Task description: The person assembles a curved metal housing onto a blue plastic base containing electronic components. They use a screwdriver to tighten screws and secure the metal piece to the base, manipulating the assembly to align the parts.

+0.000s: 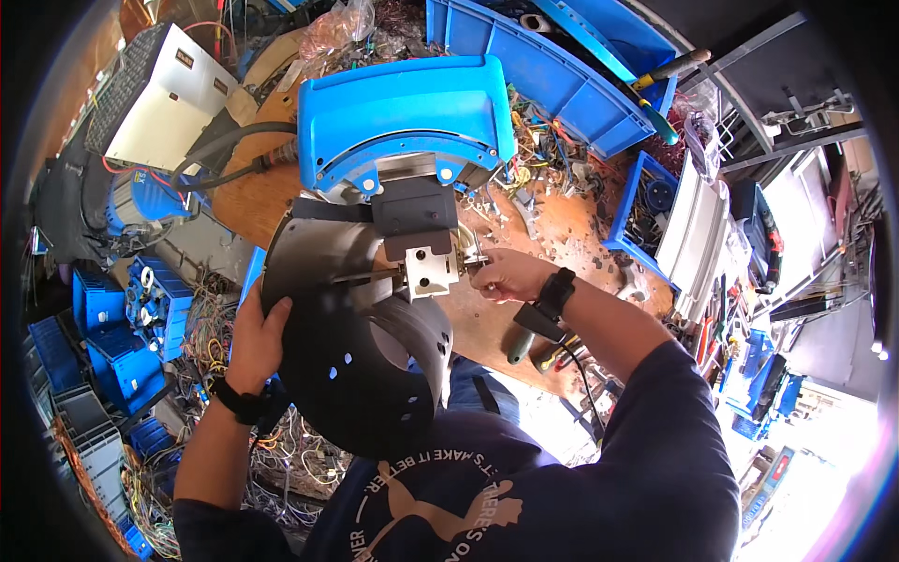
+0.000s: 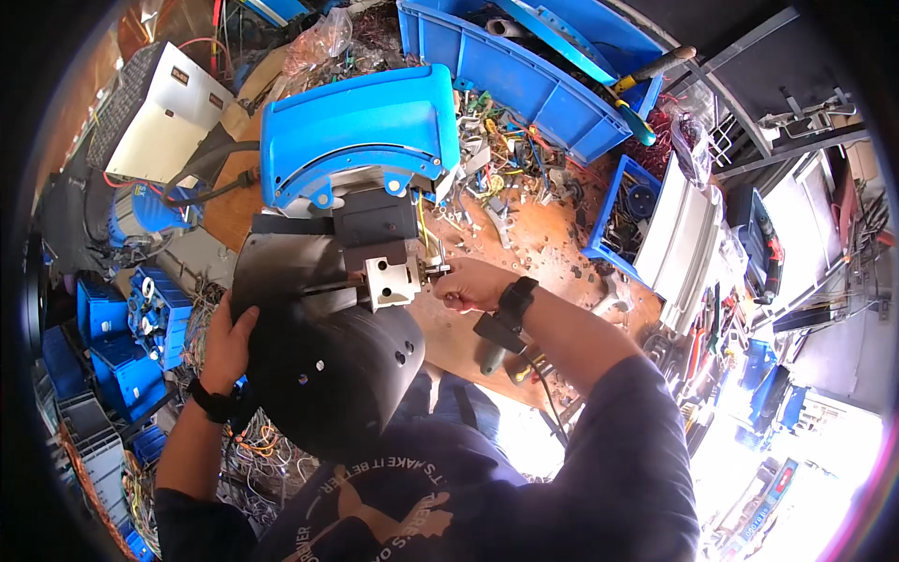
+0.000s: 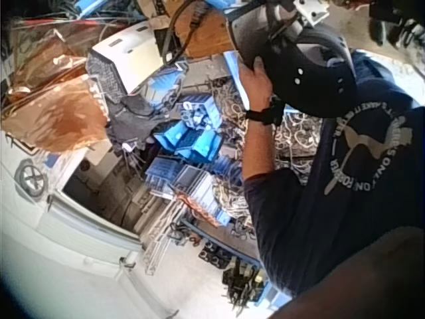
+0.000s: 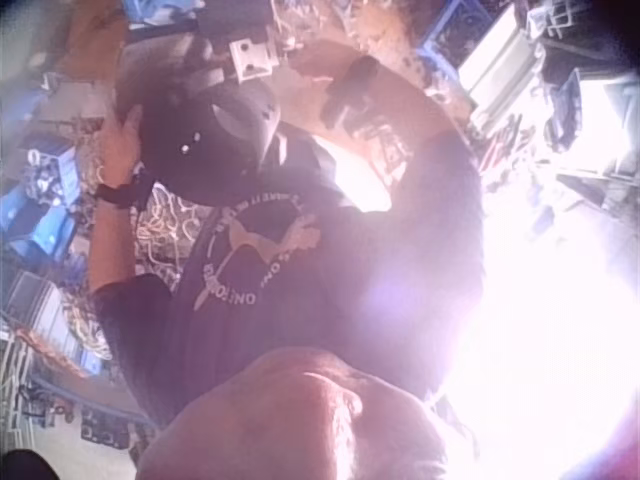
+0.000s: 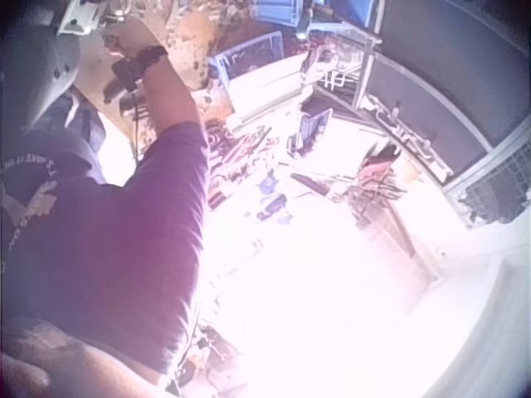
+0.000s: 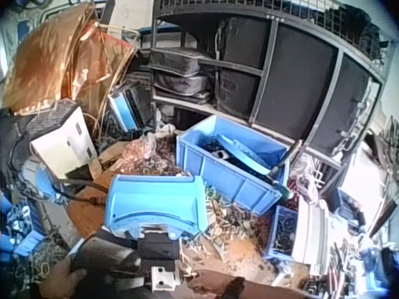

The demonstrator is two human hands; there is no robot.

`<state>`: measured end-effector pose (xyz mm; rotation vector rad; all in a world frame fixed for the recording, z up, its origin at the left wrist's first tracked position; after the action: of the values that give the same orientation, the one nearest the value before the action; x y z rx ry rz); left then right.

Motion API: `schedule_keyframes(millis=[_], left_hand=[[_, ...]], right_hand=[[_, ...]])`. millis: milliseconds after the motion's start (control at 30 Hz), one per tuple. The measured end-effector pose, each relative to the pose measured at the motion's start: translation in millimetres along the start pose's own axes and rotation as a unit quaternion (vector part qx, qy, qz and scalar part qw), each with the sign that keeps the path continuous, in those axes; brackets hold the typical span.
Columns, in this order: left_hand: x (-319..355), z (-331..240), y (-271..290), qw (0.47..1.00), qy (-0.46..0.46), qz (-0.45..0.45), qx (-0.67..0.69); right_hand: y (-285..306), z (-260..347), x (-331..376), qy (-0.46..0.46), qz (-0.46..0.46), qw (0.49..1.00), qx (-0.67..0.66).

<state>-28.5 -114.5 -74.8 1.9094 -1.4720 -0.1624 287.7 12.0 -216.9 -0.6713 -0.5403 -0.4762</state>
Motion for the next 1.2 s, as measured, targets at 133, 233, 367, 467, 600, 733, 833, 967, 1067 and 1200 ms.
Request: schedule_keyframes(millis=[133,233,367,467,600,733,833,967,1067,1200], left_hand=[[0,-1,-1,0.999,0.019,0.004,0.029],[0,-5,-1,1.000,0.011,0.007,0.024],[2,-9,0,0.999,0.022,0.005,0.029],[1,-5,2,1.000,0.018,0.002,0.025],[0,-4,1,1.000,0.005,-0.002,0.010],[0,-5,1,1.000,0.007,0.003,0.027],[1,-4,1,1.000,0.009,-0.006,0.021],[1,-8,1,1.000,0.012,-0.003,0.004],[3,-12,1,1.000,0.021,-0.002,0.002],[1,2,1,0.999,0.022,0.012,0.041]], right_hand=[[-2,16,1,0.172,-0.119,0.947,0.243],[-1,21,5,0.134,-0.147,0.931,0.305],[-1,26,6,0.086,-0.080,0.956,0.268],[9,34,4,-0.041,0.059,0.946,0.315],[11,42,-6,-0.106,0.109,0.933,0.327],[7,40,-7,-0.089,0.069,0.944,0.309],[8,39,-7,-0.045,0.043,0.942,0.328],[9,37,-5,0.030,-0.023,0.898,0.438],[5,36,0,0.153,-0.126,0.824,0.531],[3,25,4,0.262,-0.217,0.760,0.554]])
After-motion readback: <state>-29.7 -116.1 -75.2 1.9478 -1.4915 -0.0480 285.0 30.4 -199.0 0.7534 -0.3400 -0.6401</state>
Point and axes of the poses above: each hand's wrist, its own x-axis away from the middle knuckle, its own y-axis out of the back of the hand, z = x × y, the point moved 5 cm from there along -x, towards the middle knuckle, and after that the axes turned 4 degrees about y, right-handed, at the moved point
